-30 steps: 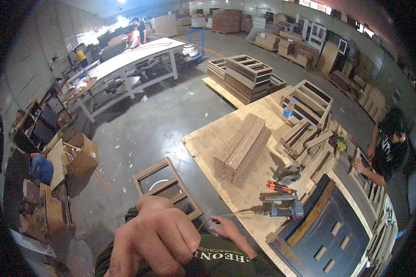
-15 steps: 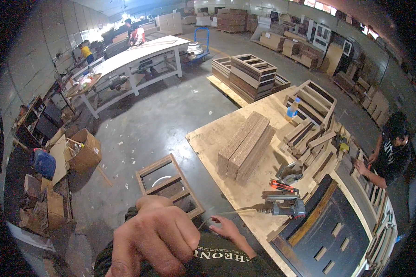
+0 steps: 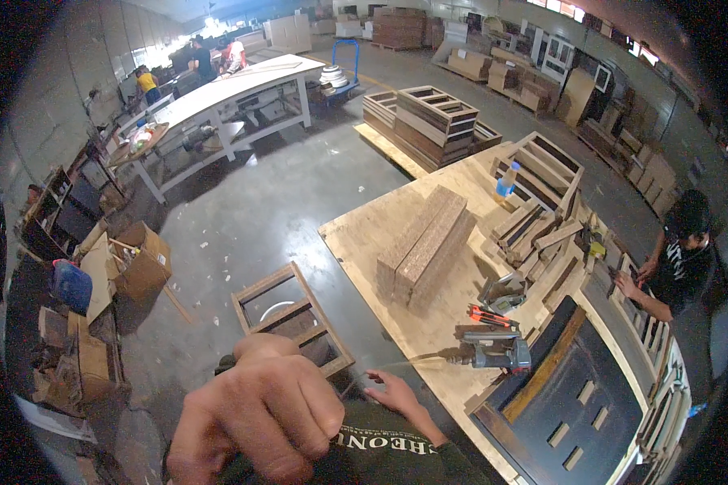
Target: Assembling wooden furniture frames by placing slats into a jig and securing them with a pneumatic staple gun.
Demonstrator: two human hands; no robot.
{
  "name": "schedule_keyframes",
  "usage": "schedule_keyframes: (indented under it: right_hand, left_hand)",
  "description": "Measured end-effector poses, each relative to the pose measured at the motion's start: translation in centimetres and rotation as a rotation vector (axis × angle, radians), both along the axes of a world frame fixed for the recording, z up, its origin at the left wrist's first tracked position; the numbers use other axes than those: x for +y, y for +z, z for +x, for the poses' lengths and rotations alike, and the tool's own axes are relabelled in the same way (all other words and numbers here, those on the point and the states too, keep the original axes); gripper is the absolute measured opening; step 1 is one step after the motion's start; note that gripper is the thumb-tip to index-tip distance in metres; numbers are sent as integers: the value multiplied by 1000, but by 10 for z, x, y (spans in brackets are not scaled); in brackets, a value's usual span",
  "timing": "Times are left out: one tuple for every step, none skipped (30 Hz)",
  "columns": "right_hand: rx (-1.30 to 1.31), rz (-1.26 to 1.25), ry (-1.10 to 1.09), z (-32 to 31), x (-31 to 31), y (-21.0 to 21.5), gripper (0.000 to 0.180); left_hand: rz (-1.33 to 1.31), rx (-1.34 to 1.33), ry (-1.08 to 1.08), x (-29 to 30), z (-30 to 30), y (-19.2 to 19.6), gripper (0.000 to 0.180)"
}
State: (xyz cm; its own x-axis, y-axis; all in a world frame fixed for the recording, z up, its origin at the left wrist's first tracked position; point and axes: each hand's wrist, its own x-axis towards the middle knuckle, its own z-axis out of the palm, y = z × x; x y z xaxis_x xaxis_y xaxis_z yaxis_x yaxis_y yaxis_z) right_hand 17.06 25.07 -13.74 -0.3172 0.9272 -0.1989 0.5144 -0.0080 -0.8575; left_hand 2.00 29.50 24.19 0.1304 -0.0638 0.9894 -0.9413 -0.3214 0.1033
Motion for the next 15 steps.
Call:
schedule_keyframes:
  right_hand:
    - [-3, -7, -1, 0, 0, -2, 52]
    - [14, 12, 2, 1, 1, -6, 52]
    - [30, 29, 9, 0, 2, -8, 51]
    - [26, 20, 10, 0, 2, -10, 51]
    - [28, 24, -2, -1, 2, -11, 51]
    - [34, 31, -19, -1, 2, -12, 51]
    - [34, 24, -18, 0, 2, -15, 51]
    - [30, 40, -10, 0, 4, -18, 52]
    - [24, 55, 0, -1, 5, -18, 52]
    - [23, 49, 3, -1, 5, -16, 52]
    - [6, 39, 6, -1, 4, -15, 52]
    - [-10, 31, 6, -1, 4, -12, 52]
    - [-11, 27, 6, -1, 4, -9, 52]
    - [-4, 13, 6, -1, 4, -7, 53]
    - [3, 0, 4, -1, 3, -5, 53]
  left_hand:
    - [-33, -2, -4, -2, -1, -1, 44]
    - [-66, -4, -8, -3, -1, -2, 43]
    - [-75, -8, -5, -2, 8, -6, 43]
    - [-28, -302, 43, 2, 27, -10, 42]
    - [21, -596, 94, 4, 37, -13, 41]
    - [13, -594, 94, 4, 28, -11, 41]
    - [-36, -322, 66, 1, 8, -7, 40]
    - [-84, -50, 35, -1, -2, -5, 39]
    - [-91, -52, 38, 0, -2, -5, 39]
    - [-64, -89, 45, 1, -1, -6, 39]
    - [-36, -126, 53, 2, 0, -6, 39]
    - [-41, -126, 52, 2, 2, -6, 39]
    - [-61, -137, 46, 1, 3, -6, 38]
    - [-81, -148, 40, 0, 3, -6, 38]
    - [-83, -148, 40, 0, 3, -6, 38]
